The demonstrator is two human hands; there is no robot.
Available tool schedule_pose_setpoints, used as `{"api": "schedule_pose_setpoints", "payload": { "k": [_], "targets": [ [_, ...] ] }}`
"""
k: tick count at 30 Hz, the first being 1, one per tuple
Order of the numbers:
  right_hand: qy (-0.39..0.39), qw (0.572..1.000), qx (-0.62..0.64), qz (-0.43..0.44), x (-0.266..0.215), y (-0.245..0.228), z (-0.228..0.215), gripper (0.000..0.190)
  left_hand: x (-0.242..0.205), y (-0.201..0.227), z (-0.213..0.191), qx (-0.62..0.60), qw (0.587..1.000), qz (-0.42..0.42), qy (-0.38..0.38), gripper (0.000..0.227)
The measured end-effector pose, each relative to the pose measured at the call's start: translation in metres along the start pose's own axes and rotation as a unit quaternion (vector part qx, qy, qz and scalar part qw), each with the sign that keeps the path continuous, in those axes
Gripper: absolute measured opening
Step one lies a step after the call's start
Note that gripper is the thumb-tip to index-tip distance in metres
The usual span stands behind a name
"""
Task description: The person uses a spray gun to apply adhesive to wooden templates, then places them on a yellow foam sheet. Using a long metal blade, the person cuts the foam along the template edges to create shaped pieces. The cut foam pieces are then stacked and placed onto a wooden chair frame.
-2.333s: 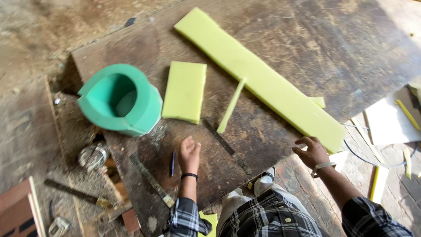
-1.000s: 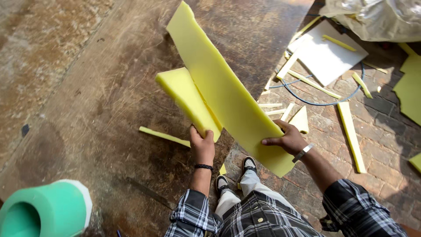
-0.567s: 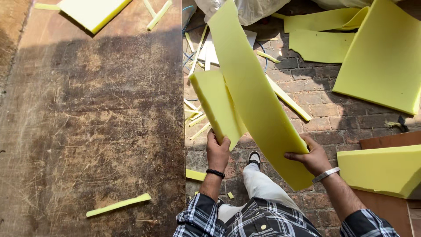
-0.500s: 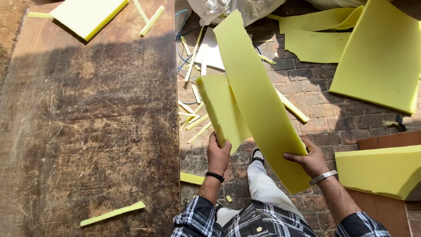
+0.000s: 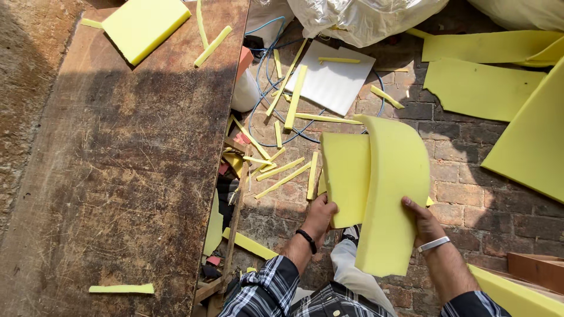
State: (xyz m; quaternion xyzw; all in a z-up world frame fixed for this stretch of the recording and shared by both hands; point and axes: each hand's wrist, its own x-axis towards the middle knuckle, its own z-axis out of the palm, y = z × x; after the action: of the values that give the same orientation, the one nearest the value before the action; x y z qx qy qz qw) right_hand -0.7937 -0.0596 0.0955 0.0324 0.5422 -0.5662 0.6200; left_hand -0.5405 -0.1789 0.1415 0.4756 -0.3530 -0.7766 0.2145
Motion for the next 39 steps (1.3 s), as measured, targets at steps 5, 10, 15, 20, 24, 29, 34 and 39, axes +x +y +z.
{"api": "schedule_pose_setpoints", "payload": {
  "k": [5, 10, 15, 20, 24, 29, 34, 39],
  "targets": [
    [-0.057, 0.994, 0.095, 0.002, 0.024, -0.036, 0.004, 0.066, 0.028, 0.03, 0.027, 0.03, 0.999, -0.034, 0.011, 0.048],
    [-0.095, 0.994, 0.014, -0.049, 0.037, -0.093, 0.035, 0.063, 0.067, 0.061, 0.053, -0.011, 0.999, -0.038, -0.001, 0.055],
    [-0.068, 0.988, -0.033, -0.133, 0.058, -0.169, 0.081, 0.061, 0.124, 0.1, 0.071, -0.124, 0.99, 0.036, -0.051, 0.054],
    [-0.013, 0.982, -0.006, -0.189, 0.098, -0.238, 0.091, 0.064, 0.23, 0.14, 0.099, -0.121, 0.986, -0.011, -0.115, 0.061],
    [0.156, 0.978, -0.09, -0.106, 0.156, -0.269, 0.071, 0.072, 0.339, 0.144, 0.079, 0.152, 0.987, -0.057, -0.009, 0.068],
    [0.281, 0.928, -0.239, -0.055, 0.212, -0.265, -0.038, 0.063, 0.43, 0.067, 0.066, 0.355, 0.931, -0.086, 0.026, 0.051],
    [0.335, 0.931, -0.143, 0.021, 0.258, -0.209, -0.238, 0.042, 0.448, -0.031, 0.121, 0.363, 0.911, -0.193, -0.03, 0.045],
    [0.374, 0.927, -0.032, 0.015, 0.329, -0.171, -0.467, 0.036, 0.445, -0.163, 0.22, 0.437, 0.874, -0.202, -0.07, 0.041]
  ]
}}
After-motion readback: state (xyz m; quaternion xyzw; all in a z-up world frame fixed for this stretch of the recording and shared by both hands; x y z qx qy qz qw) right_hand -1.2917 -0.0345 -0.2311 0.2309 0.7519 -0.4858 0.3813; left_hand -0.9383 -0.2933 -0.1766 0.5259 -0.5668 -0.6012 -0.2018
